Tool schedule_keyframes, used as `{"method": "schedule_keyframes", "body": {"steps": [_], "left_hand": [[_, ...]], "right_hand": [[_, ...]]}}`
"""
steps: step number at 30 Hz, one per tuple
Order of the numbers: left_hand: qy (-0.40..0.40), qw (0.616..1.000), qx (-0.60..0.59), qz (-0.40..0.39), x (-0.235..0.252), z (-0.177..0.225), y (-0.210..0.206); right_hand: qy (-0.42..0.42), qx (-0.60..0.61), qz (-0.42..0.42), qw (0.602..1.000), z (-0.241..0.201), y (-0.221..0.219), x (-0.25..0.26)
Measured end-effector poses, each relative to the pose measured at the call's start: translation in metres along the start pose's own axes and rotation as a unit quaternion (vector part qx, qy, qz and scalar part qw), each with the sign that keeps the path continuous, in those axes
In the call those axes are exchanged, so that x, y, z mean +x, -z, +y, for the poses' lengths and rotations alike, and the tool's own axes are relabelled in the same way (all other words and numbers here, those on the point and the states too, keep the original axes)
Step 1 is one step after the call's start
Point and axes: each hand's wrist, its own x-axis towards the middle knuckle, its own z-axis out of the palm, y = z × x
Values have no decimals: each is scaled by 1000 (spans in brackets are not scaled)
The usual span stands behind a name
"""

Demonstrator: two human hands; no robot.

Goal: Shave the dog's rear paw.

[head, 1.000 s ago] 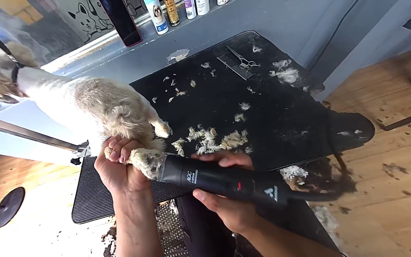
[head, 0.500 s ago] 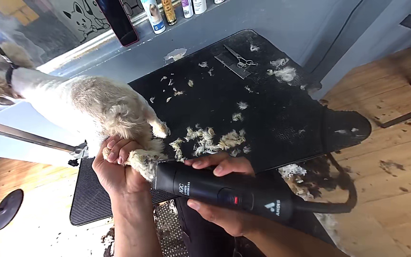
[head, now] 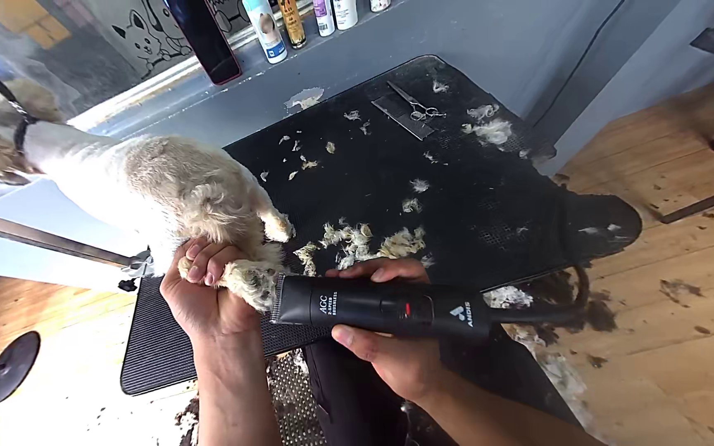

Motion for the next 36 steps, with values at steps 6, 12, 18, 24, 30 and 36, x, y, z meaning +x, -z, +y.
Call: {"method": "schedule_keyframes", "body": {"steps": [6, 12, 18, 24, 30, 36], "left_hand": [[-1, 1000, 14, -19, 1, -1, 7], [-23, 1000, 6, -13, 1, -5, -2], [-48, 998, 25, -18, 3, -5, 2], [-49, 998, 28, -22, 0, -4, 4], [-43, 999, 22, -21, 0, -2, 1], [-38, 999, 22, -19, -1, -3, 1]], "right_hand": [[22, -55, -4, 998, -3, -18, -1], [97, -140, 16, 985, 2, -19, -5], [199, -173, 29, 964, 22, -24, -5], [212, -188, 48, 958, 28, -30, -2], [161, -157, 30, 974, 22, -30, -5], [218, -184, 18, 958, 29, -27, -3]]}}
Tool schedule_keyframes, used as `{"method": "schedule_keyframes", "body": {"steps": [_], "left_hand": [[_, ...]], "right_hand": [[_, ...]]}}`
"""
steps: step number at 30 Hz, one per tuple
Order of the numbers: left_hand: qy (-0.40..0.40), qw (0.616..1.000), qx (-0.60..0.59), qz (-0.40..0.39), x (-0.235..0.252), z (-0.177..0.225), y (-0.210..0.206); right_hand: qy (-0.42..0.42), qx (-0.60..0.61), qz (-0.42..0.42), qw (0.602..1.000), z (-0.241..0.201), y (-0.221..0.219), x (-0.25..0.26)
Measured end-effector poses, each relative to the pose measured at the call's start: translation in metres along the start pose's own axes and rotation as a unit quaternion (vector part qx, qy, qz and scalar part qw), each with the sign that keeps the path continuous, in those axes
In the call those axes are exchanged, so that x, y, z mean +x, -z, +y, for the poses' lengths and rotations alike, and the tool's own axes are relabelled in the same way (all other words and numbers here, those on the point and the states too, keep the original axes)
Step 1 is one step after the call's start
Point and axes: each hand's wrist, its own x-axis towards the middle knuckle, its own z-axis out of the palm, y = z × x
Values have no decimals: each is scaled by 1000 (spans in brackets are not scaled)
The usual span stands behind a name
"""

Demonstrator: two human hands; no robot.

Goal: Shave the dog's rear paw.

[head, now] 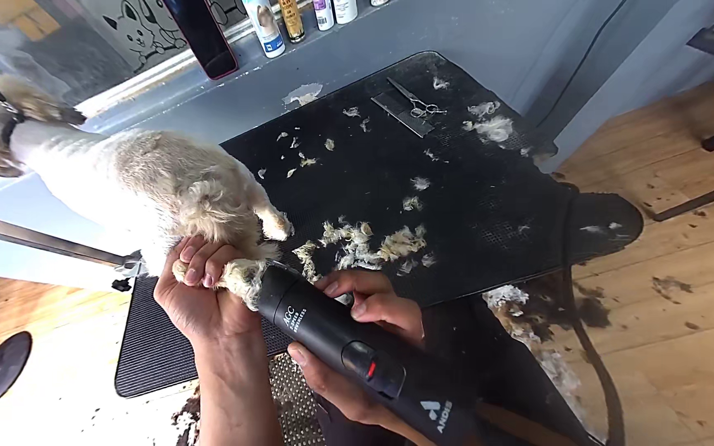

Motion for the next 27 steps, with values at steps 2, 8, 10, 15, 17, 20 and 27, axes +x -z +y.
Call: {"method": "schedule_keyframes", "body": {"steps": [2, 8, 10, 15, 17, 20, 27], "left_hand": [[-4, 1000, 4, 4, -1, -1, -1], [1, 1000, 0, 13, -2, -4, -4], [8, 1000, -7, 6, -2, -4, -2], [5, 1000, -1, -8, -2, -6, -2], [6, 1000, 2, -17, -2, -7, -1], [-4, 1000, 14, -8, -2, -6, 0], [7, 1000, 6, -11, 0, -2, 0]], "right_hand": [[35, -1, 3, 999, 3, -2, 2], [100, -22, -48, 994, 4, 5, 5], [97, -30, -57, 993, 3, 4, 6], [-35, -19, -20, 999, -12, -7, 15], [-162, 77, 19, 984, -21, -12, 21], [-367, 316, 175, 857, -28, -16, 38], [-219, 151, 36, 963, -8, 23, 25]]}}
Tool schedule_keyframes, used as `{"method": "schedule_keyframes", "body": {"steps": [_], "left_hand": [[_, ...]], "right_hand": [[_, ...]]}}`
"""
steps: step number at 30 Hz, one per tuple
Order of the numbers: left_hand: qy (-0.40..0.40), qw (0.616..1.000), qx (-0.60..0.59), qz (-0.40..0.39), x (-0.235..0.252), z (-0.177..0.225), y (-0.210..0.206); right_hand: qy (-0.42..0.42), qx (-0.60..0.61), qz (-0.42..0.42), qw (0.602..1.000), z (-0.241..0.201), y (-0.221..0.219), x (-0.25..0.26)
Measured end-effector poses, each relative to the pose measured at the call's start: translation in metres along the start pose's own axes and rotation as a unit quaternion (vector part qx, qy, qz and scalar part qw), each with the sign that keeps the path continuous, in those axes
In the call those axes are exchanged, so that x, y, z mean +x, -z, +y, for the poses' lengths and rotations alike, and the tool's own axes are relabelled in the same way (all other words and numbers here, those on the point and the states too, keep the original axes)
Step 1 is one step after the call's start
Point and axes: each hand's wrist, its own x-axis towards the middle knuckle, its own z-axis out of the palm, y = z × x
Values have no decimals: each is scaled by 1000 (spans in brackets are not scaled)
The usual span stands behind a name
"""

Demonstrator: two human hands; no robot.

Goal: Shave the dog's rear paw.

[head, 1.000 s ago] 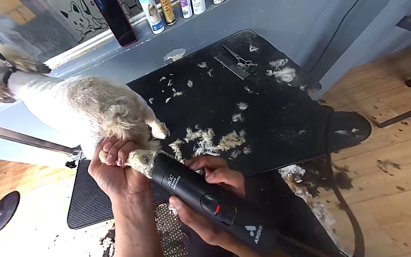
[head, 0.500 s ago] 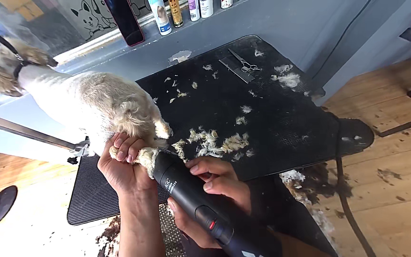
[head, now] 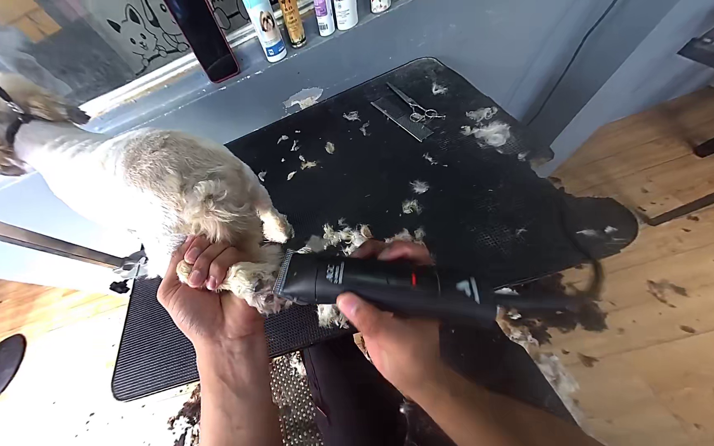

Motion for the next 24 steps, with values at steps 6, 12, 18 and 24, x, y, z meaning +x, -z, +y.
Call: {"method": "schedule_keyframes", "body": {"steps": [6, 12, 18, 24], "left_hand": [[17, 1000, -2, -22, 0, 1, 1], [21, 999, 0, -26, 0, 2, 0], [50, 997, -51, -43, 4, 7, 3], [72, 995, -56, -36, 3, 7, 5]], "right_hand": [[15, -78, -44, 996, -6, -3, -9], [0, -28, -73, 997, -5, -7, 4], [-36, 42, -95, 994, -2, 6, 12], [-33, 23, -125, 991, 0, 2, 22]]}}
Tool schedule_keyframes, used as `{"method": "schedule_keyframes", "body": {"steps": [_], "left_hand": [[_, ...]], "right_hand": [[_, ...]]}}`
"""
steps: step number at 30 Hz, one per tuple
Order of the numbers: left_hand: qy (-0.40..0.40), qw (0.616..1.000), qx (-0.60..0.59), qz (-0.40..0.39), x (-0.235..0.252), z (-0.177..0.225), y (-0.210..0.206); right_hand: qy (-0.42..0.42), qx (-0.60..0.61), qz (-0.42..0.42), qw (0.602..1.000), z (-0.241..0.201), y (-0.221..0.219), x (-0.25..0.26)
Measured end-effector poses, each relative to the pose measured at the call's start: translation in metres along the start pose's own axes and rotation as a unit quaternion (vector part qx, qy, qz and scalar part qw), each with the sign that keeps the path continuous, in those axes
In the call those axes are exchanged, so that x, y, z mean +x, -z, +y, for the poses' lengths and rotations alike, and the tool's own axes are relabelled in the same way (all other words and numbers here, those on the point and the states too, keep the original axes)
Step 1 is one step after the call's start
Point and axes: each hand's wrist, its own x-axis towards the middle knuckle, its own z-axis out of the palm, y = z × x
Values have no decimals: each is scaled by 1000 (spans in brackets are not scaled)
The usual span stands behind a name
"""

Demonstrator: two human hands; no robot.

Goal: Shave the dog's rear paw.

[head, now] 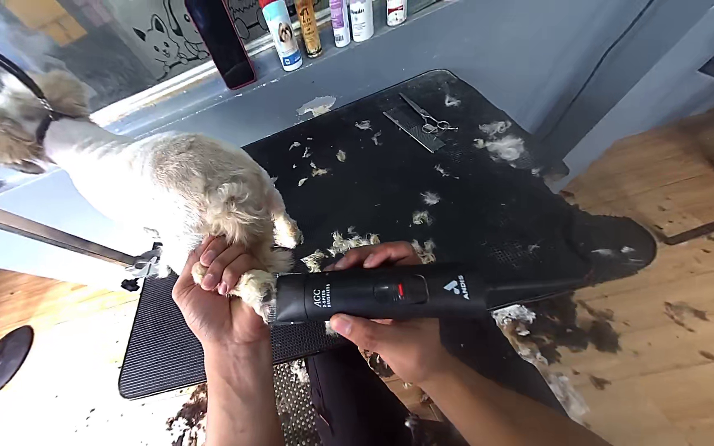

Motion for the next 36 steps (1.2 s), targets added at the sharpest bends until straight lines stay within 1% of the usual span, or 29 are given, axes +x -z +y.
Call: {"method": "schedule_keyframes", "body": {"steps": [3, 5, 7, 9, 11, 13, 14, 16, 17, 19, 23, 29, 32, 36], "left_hand": [[10, 1000, -22, -4, -1, 3, 1], [20, 999, -27, -11, -1, 6, 2], [22, 999, -26, 1, 0, 7, 1], [15, 1000, -15, 9, 0, 6, 2], [-6, 1000, 7, 17, -1, 4, 2], [-23, 999, 24, 25, -1, 2, 1], [-32, 998, 35, 31, -1, 1, 0], [-39, 998, 44, 36, -1, 0, -1], [-36, 998, 39, 33, -1, 0, -1], [-30, 999, 27, 25, 0, 2, -1], [-10, 1000, 13, 13, 1, 3, 1], [-6, 1000, 17, 5, 2, 1, 0], [-12, 1000, 22, 13, 2, 0, 0], [-27, 999, 36, 15, 3, -4, -1]], "right_hand": [[-32, 33, -11, 999, 1, -1, 6], [-75, 73, -3, 995, 1, -2, 9], [-99, 89, 10, 991, 1, -4, 10], [-89, 67, 18, 994, 0, -9, 10], [-58, 17, 21, 998, -3, -16, 10], [-46, -5, 18, 999, -7, -21, 9], [-52, 15, 24, 998, -7, -22, 9], [-66, 63, 62, 994, -6, -20, 5], [-66, 70, 84, 992, -5, -17, 3], [-53, 51, 102, 992, -3, -8, 0], [-47, 12, 102, 994, -4, -7, -5], [-63, 10, 90, 994, -10, -15, 3], [-44, -10, 85, 995, -14, -17, 5], [-5, -75, 71, 995, -17, -23, 3]]}}
